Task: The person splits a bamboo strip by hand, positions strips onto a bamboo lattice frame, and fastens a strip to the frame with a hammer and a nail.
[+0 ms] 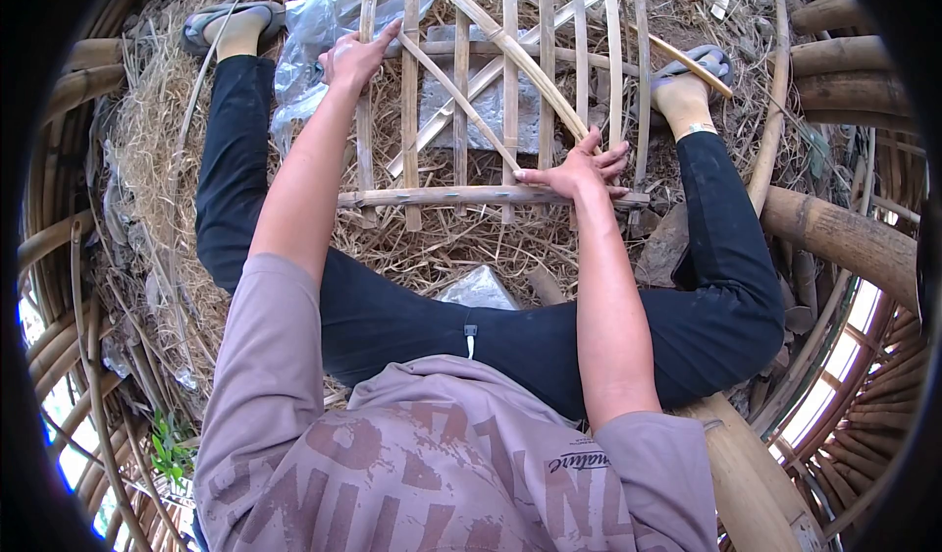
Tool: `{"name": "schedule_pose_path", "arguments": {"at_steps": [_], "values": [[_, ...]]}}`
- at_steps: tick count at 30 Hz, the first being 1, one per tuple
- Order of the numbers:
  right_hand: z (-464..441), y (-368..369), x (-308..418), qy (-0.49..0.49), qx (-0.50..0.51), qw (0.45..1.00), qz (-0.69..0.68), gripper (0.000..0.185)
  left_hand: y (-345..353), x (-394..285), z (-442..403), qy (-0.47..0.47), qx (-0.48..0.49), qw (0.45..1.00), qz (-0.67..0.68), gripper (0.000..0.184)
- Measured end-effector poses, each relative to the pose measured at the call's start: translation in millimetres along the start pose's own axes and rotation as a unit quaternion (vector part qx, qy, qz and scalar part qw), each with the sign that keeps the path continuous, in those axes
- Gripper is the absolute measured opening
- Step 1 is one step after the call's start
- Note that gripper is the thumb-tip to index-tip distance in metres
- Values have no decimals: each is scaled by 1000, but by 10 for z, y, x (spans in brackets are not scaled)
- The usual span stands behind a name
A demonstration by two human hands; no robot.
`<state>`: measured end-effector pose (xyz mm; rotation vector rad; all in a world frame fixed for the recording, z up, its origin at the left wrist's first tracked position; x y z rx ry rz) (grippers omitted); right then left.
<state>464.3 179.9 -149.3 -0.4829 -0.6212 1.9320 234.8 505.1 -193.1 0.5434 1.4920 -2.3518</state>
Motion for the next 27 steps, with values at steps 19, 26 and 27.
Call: {"name": "schedule_pose_path", "arguments": {"at_steps": [19,26,27], "values": [[-3,-3,3,4,2,1000,1,168,8,17,-37,-12,35,999,-9,102],[49,-20,10,-5,-14,1000,-10,166,-2,-7,12,12,3,1000,3,93],[43,-16,9,-3,-9,1000,-7,167,-1,-6,7,14,4,1000,4,93]]}}
Point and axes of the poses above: each hand's wrist, its own z-axis away from the middle knuckle, its own y-axis out of the palm, x = y × z, the point moved 4 cm from there along -z, towards the middle knuckle, and after that the axes turned 6 degrees about x, right-handed, at the moved point
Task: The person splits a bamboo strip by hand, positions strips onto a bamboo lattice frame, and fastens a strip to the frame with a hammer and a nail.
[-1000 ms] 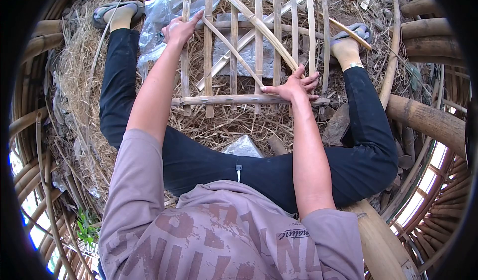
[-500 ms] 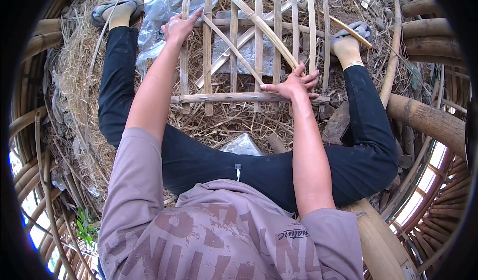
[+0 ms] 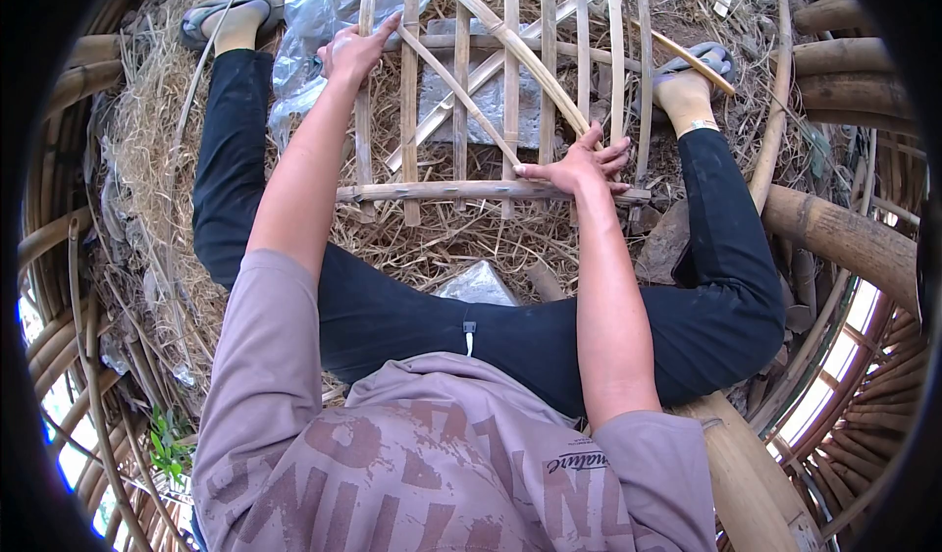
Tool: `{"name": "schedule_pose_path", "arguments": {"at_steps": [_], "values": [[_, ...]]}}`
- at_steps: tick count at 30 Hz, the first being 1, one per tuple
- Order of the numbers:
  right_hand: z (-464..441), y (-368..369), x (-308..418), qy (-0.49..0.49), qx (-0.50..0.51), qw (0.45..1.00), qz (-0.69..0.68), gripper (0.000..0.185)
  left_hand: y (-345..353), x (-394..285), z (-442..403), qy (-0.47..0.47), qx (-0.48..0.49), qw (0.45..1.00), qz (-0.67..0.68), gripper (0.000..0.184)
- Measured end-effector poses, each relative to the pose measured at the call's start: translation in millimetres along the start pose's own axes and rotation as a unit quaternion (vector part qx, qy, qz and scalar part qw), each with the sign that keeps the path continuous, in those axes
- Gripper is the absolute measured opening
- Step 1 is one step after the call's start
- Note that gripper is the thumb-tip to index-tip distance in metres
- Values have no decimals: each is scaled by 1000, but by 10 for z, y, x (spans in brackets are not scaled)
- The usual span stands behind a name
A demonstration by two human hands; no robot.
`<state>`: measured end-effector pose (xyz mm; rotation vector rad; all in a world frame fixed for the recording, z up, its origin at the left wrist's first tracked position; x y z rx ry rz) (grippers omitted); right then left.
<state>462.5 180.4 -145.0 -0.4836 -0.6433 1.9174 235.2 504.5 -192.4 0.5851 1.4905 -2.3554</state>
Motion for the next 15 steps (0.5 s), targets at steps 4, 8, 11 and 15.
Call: {"name": "schedule_pose_path", "arguments": {"at_steps": [4,8,11,15], "values": [[-28,8,-4,6,12,1000,7,168,25,21,-24,-4,-26,1000,-9,91],[-25,14,-9,-2,-4,1000,-3,167,10,5,-4,-8,-7,1000,-10,90],[-10,1,-1,-1,-2,1000,-2,166,-3,-2,-1,-8,9,1000,-5,89],[-12,5,-4,-2,-1,1000,-3,166,-13,-9,10,-8,16,1000,1,90]]}}
Point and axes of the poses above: each hand's wrist, its own z-axis away from the middle knuckle, its own y-axis out of the palm, x = y × z, the point moved 4 cm from there along -z, towards the middle knuckle, and after that the axes turned 6 degrees about x, right-handed, at the moved point
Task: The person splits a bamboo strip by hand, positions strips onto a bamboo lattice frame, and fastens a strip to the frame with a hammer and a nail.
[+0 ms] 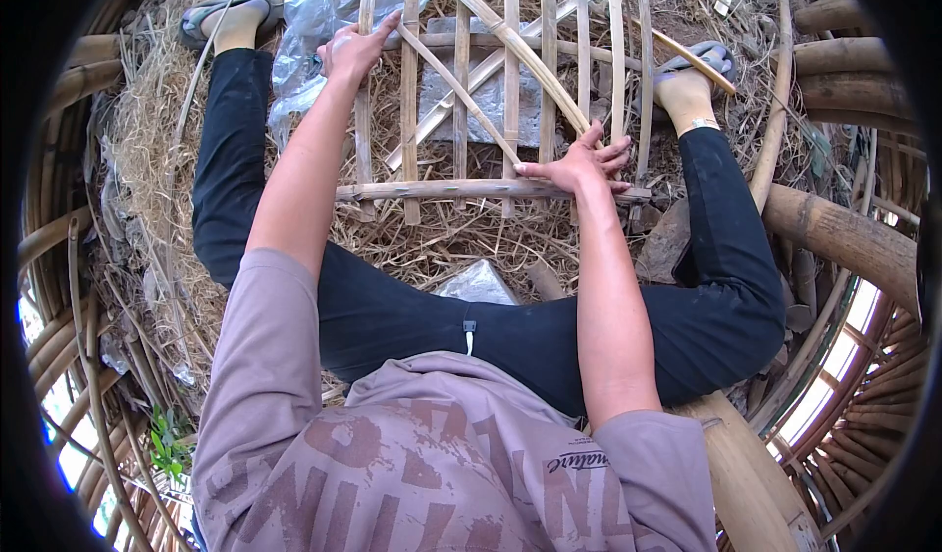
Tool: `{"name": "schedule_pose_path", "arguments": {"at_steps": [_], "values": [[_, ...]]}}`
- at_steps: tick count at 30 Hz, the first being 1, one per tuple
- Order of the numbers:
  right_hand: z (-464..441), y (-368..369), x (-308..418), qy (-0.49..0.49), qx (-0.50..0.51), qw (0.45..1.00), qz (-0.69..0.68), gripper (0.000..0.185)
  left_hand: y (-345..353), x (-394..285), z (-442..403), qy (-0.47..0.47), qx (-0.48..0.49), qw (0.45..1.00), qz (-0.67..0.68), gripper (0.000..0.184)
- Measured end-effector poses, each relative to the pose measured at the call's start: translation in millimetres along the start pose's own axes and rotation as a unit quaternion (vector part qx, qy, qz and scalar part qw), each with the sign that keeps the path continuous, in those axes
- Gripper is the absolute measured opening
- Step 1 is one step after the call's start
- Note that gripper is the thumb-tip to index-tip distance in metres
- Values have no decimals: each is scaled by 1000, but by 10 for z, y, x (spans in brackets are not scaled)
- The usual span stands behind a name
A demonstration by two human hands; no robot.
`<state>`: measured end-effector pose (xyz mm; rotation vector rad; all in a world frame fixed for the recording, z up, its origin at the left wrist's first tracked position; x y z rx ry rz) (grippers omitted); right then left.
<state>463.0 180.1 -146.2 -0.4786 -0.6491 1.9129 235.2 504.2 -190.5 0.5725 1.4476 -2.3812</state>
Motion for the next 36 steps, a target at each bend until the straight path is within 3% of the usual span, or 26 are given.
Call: {"name": "schedule_pose_path", "arguments": {"at_steps": [7,10,36], "values": [[6,-2,-1,-3,-5,1000,-1,166,30,26,-22,1,-24,1000,-2,93],[-1,-1,-1,-2,-7,1000,2,167,31,44,-61,-17,25,999,-17,103],[-5,7,-1,-3,-6,1000,9,167,34,42,-68,-2,12,999,-30,104]]}}
Point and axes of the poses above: each hand's wrist, its own z-axis away from the middle knuckle, its own y-axis out of the palm, x = y × z, the point moved 4 cm from there along -z, towards the middle knuckle, and after that the axes turned 6 degrees about x, right-handed, at the moved point
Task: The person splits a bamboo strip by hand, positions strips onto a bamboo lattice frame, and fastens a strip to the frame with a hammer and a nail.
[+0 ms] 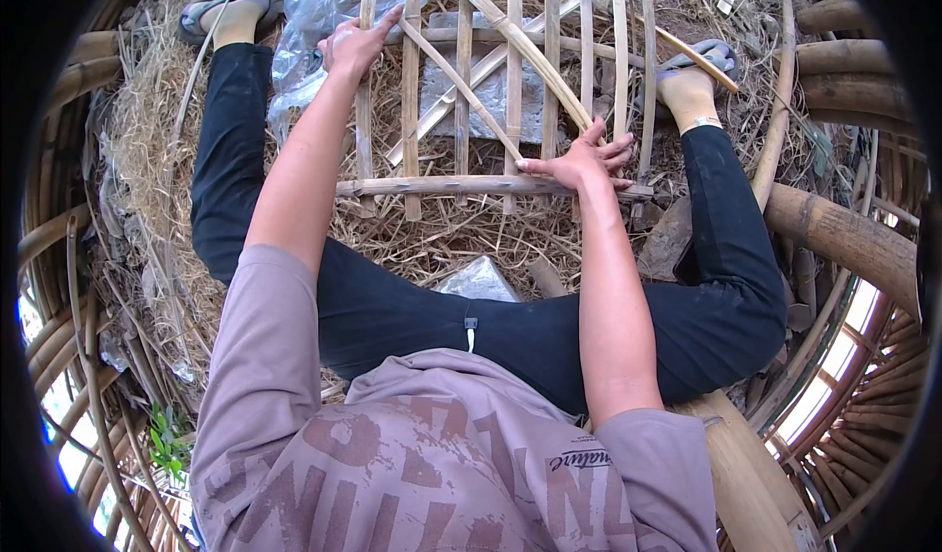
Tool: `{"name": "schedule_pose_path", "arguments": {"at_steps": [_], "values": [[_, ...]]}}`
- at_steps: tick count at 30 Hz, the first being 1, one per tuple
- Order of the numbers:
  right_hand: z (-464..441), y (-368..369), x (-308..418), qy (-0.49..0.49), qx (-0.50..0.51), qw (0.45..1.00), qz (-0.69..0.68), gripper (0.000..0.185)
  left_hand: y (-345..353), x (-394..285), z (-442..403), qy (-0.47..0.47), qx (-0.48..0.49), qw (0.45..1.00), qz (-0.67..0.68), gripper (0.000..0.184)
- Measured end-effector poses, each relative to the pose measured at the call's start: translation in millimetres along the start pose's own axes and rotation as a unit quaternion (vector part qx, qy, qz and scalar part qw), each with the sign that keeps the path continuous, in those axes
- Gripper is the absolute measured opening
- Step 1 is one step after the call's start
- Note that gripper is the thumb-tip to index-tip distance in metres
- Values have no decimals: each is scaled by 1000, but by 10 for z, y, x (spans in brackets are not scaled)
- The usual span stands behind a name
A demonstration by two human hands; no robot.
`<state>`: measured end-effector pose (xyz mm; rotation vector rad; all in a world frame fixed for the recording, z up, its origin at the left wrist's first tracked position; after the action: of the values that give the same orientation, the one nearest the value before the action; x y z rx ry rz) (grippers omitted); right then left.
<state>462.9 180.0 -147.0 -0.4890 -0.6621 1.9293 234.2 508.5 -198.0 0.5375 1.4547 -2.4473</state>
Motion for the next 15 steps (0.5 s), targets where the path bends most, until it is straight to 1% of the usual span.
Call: {"name": "schedule_pose_path", "arguments": {"at_steps": [4,7,10,13,15], "values": [[14,-11,1,-4,-5,1000,-3,168,-26,-27,25,9,14,1000,0,104],[-1,-6,-5,-4,-8,1000,-7,168,1,-20,32,12,-37,999,21,90],[-7,10,7,-5,-8,1000,-6,167,9,15,-9,1,-54,998,26,90],[-31,11,-15,-6,1,1000,-8,167,-76,-42,31,-4,54,998,14,105],[-44,20,-25,-6,4,1000,-8,167,-71,-58,13,12,38,999,12,105]]}}
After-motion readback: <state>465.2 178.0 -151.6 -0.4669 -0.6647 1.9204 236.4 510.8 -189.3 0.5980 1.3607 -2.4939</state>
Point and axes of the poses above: each hand's wrist, its own z-axis away from the middle knuckle, its own y-axis out of the palm, x = y × z, the point moved 4 cm from there along -z, towards the middle knuckle, and after that the axes turned 6 degrees about x, right-handed, at the moved point
